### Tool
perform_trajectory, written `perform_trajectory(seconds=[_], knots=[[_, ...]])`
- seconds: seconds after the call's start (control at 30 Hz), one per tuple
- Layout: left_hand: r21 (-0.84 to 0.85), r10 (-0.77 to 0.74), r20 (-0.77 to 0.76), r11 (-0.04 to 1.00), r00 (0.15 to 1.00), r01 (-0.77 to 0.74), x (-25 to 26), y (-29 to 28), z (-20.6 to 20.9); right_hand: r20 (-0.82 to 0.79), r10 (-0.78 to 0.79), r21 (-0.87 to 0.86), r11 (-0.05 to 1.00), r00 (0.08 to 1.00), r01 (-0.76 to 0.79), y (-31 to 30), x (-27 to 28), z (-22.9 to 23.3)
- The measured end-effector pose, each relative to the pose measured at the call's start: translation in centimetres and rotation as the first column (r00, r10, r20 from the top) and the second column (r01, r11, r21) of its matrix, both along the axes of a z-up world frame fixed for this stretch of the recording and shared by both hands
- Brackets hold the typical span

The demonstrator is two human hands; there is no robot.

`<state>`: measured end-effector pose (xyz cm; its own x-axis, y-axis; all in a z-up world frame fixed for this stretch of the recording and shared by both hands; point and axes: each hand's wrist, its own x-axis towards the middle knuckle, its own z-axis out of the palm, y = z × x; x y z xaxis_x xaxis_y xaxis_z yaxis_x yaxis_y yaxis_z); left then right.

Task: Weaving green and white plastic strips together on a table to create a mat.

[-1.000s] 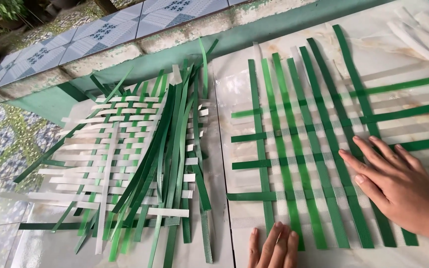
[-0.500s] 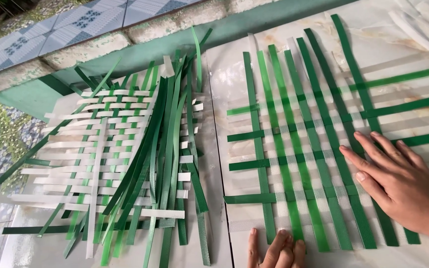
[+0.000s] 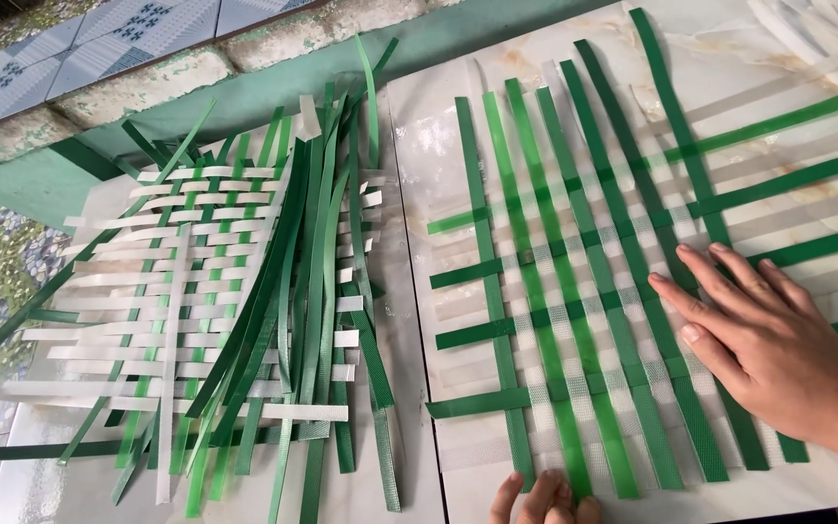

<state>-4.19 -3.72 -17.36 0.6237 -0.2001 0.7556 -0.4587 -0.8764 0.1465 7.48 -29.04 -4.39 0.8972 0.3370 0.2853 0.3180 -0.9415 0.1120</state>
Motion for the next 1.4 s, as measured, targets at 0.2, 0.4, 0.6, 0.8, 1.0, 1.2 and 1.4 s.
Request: perform_trajectory(seconds=[0.2,0.4,0.6,0.8,1.0,1.2,1.4], knots=[[-0.338,0.188,-0.144,0.913,0.972,-0.227,-1.7,-1.8,-8.9,0.029,0.039,-0.015,0.999,0.999,-0.038,-0.1,0.0,0.3],[-0.045,-0.157,-0.175,0.987,0.972,0.152,1.2,4.0,5.5,0.018,0.05,0.003,0.999,0.999,-0.05,-0.5,0.1,-0.2],[0.07,-0.152,-0.207,0.983,0.966,0.17,5.1,7.5,12.8,0.009,0.042,-0.007,0.999,0.999,-0.042,-0.9,0.2,-0.7],[0.068,-0.305,-0.403,0.93,0.863,0.36,6.9,8.9,12.7,0.04,0.041,-0.047,0.998,0.998,-0.039,-1.0,0.4,-1.0],[-0.015,-0.347,-0.656,0.894,0.67,0.447,7.6,8.7,14.2,0.011,0.001,-0.042,0.999,1.0,-0.001,-0.8,0.1,-1.1],[-0.011,-0.342,-0.724,0.874,0.599,0.485,7.6,8.1,14.5,-0.019,-0.029,-0.017,0.999,0.999,0.029,-0.7,0.0,-1.3],[-0.039,-0.145,-0.327,0.989,0.934,0.14,7.8,5.0,10.9,0.181,-0.008,-0.2,0.979,0.983,0.044,-2.1,1.6,-4.0]])
